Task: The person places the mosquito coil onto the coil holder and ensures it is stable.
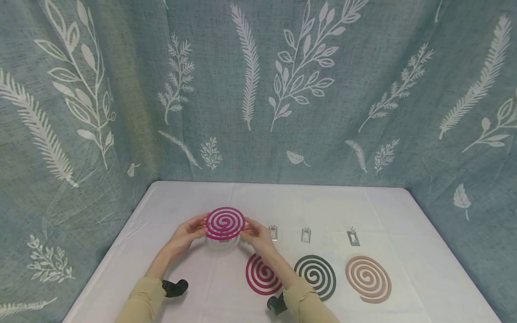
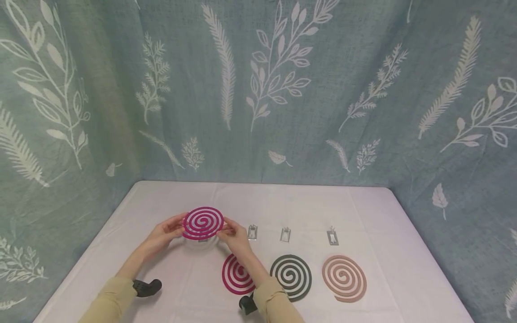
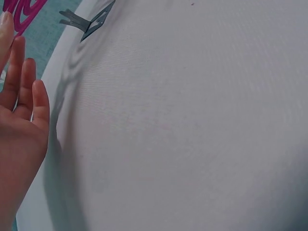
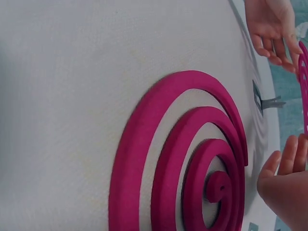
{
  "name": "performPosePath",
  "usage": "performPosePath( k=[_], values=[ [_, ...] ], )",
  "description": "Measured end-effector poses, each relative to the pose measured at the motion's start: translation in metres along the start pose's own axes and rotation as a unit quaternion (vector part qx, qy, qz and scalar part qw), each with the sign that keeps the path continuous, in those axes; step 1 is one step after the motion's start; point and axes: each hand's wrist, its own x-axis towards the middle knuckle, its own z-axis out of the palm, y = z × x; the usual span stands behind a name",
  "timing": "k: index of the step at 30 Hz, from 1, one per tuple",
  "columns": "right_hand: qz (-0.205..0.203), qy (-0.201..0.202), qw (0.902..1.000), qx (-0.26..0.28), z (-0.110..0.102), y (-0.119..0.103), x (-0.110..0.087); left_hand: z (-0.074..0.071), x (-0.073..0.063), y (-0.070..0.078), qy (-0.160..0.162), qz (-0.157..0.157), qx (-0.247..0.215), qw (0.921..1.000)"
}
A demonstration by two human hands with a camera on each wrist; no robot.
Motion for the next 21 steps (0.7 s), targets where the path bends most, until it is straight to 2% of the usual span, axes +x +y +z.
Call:
performPosePath(
  k=[3,5,14,21],
  values=[
    [-0.002,-0.007,1.0,0.002,-0.001,-0.01,-0.007,0.0,0.001,-0.002,0.0,-0.001,-0.001,1.0],
    [-0.003,-0.008,0.9999,0.01,-0.001,-0.009,-0.007,0.001,0.001,-0.002,0.003,-0.002,-0.001,1.0],
    [0.007,-0.007,0.9995,0.03,0.001,0.022,0.011,0.004,0.0,-0.004,0.026,-0.032,0.011,0.9991],
    [0.025,-0.009,0.999,0.037,0.002,0.031,0.017,0.002,0.001,-0.006,0.02,-0.027,0.001,0.9994]
  ],
)
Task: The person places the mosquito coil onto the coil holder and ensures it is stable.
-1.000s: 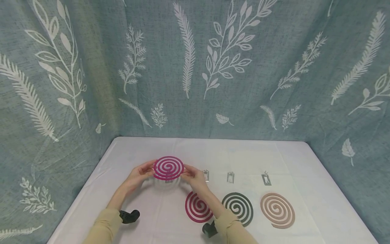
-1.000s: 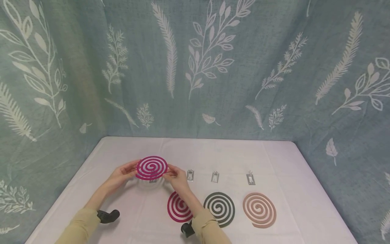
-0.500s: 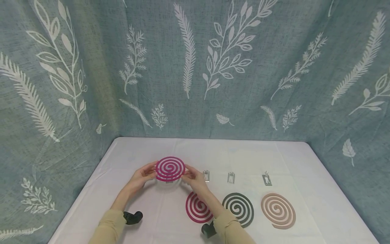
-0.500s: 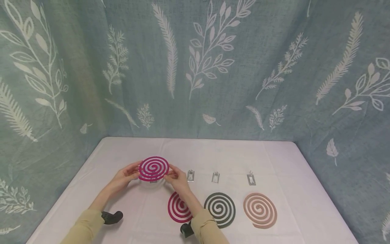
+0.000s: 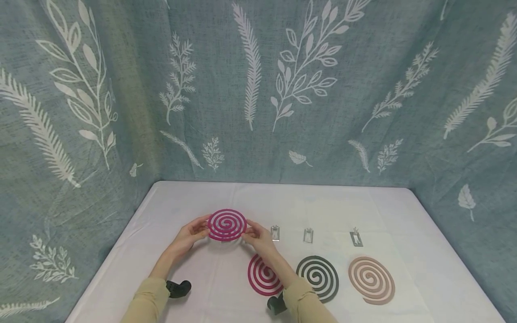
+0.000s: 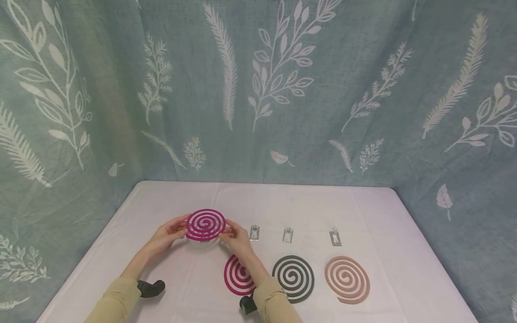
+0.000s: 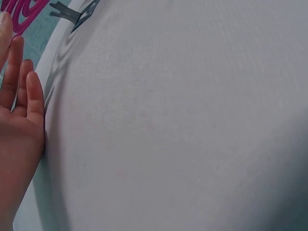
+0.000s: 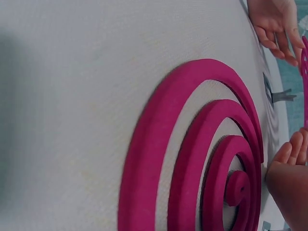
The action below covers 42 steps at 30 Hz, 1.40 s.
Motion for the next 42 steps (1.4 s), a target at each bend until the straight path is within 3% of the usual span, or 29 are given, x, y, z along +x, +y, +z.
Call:
performPosePath(
  k=[8,24,42],
  values=[
    [0.003,-0.001,0.9999,0.017,-0.0008,-0.0017,-0.0002,0.0001,0.0006,-0.0023,-0.005,0.0,0.005,1.0],
    [0.001,0.002,0.9996,0.029,0.003,0.0051,0.003,-0.0027,-0.0051,-0.0048,0.0,-0.035,0.027,0.999],
    [-0.009,0.004,0.9999,-0.009,0.0029,-0.0004,-0.0008,-0.0027,-0.005,-0.0064,-0.01,-0.016,0.038,0.9991]
  ],
)
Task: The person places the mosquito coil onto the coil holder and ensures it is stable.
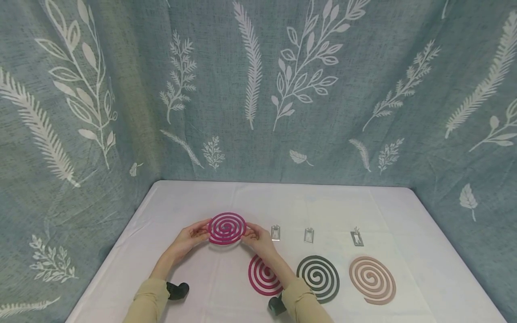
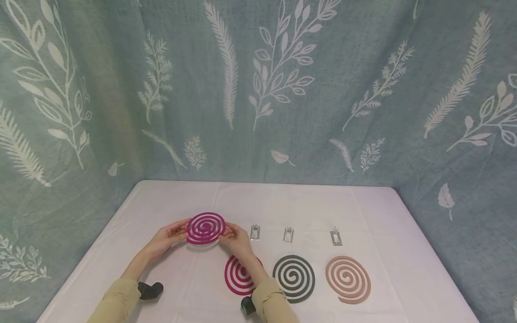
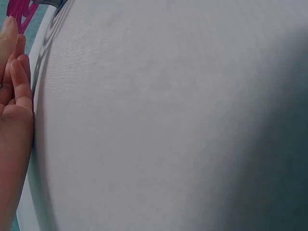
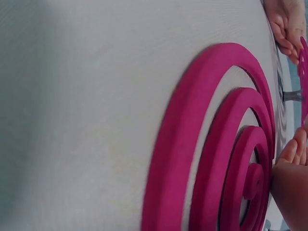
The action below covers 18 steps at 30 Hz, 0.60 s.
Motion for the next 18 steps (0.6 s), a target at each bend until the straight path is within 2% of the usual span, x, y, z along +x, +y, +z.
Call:
performPosePath(
  k=[2,7,10,18],
  values=[
    [-0.002,-0.005,1.0,0.002,-0.001,-0.006,-0.004,0.0,0.0,0.0,-0.001,0.004,0.005,1.0],
    [0.0,-0.006,1.0,-0.006,-0.003,-0.004,-0.004,0.0,0.001,-0.001,-0.006,0.011,0.017,0.9998],
    [-0.002,-0.002,1.0,-0.002,-0.004,0.005,0.0,0.0,0.001,-0.001,-0.008,0.004,0.021,0.9997],
    [0.004,0.004,0.9999,0.011,-0.004,0.005,0.0,0.003,0.0,0.005,-0.003,-0.015,0.042,0.999]
  ],
)
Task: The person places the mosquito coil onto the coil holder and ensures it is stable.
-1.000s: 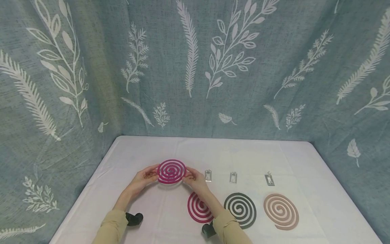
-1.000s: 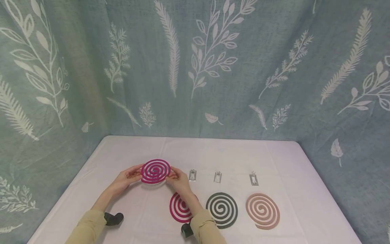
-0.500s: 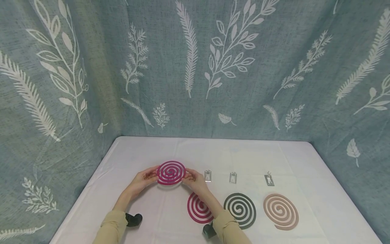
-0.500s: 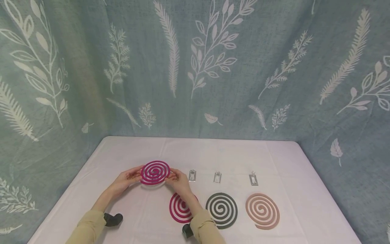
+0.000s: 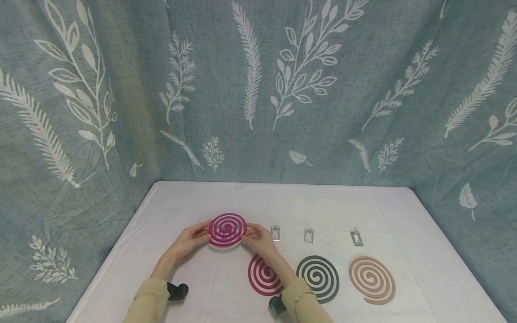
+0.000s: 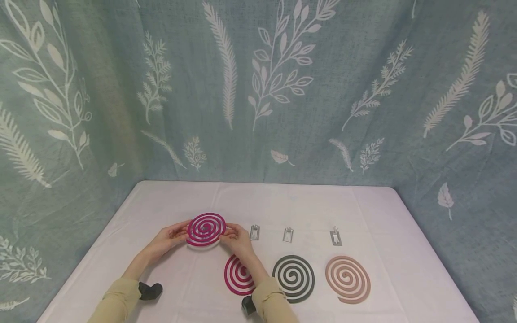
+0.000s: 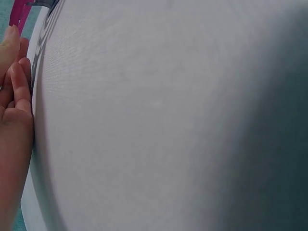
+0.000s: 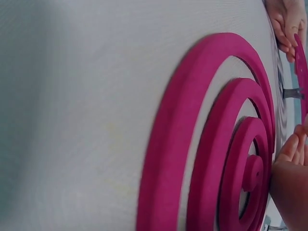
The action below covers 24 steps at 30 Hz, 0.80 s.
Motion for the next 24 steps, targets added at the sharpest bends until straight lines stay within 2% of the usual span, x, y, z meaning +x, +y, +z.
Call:
performPosePath(
  k=[9,17,24],
  values=[
    [0.002,0.012,0.9998,-0.017,0.0019,-0.0003,0.0003,0.002,-0.0002,0.0032,0.005,-0.015,0.011,0.9998],
    [0.0,0.005,1.0,-0.007,0.0003,0.0023,0.0022,0.0015,-0.0009,0.003,-0.008,-0.007,0.005,0.9999],
    [-0.003,0.002,1.0,-0.004,0.0002,0.001,0.0022,0.0013,-0.001,0.0042,-0.005,-0.011,0.011,0.9999]
  ],
)
